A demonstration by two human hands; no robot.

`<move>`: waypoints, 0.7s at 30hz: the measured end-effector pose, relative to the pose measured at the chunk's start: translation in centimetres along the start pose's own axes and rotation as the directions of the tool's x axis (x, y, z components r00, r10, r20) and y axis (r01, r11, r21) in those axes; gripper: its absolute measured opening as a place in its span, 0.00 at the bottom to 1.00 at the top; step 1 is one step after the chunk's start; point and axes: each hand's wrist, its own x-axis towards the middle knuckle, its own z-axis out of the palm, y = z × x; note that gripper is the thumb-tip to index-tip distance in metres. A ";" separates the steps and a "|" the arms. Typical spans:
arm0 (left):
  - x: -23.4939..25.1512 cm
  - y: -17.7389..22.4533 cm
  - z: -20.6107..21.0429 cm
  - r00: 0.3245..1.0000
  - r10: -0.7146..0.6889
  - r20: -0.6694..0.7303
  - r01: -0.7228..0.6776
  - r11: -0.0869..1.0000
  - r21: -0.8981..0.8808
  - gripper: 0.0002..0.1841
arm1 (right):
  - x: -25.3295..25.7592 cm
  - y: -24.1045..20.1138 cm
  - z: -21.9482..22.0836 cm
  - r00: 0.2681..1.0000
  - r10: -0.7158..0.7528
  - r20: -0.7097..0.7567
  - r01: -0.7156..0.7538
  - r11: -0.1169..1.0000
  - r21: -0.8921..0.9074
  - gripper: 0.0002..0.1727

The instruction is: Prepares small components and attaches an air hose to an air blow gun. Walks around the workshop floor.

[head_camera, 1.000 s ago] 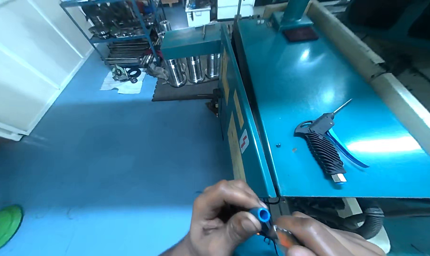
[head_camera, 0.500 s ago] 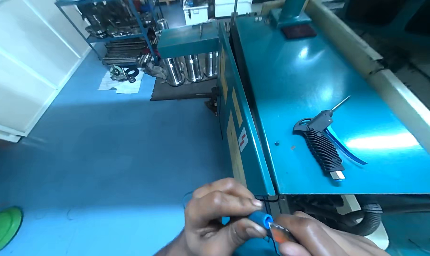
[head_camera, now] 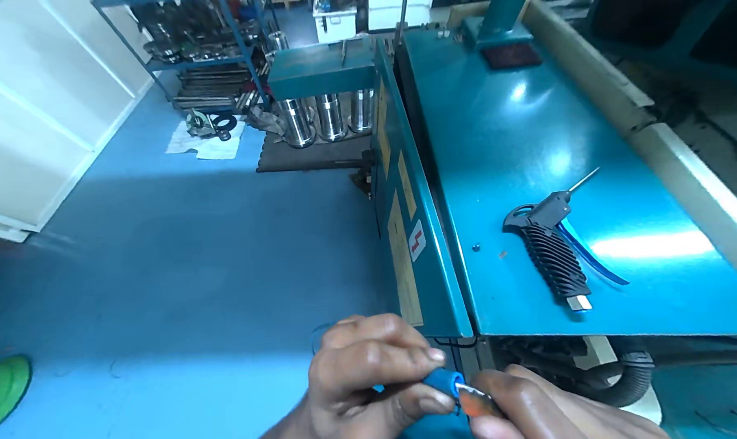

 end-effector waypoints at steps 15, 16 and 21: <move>-0.3 0.4 0.7 0.998 -0.028 0.052 0.037 0.980 -0.194 0.10 | 0.3 0.5 -0.2 1.000 -0.004 0.023 0.000 0.987 0.158 0.28; -0.3 0.3 0.9 0.999 -0.039 0.033 0.045 0.976 -0.212 0.10 | 0.2 0.6 -0.2 1.000 -0.008 0.019 0.004 0.978 0.207 0.28; -0.4 0.0 1.0 0.996 -0.082 -0.017 0.074 0.960 -0.271 0.10 | -0.1 0.7 -0.5 1.000 0.004 0.005 -0.005 0.965 0.264 0.28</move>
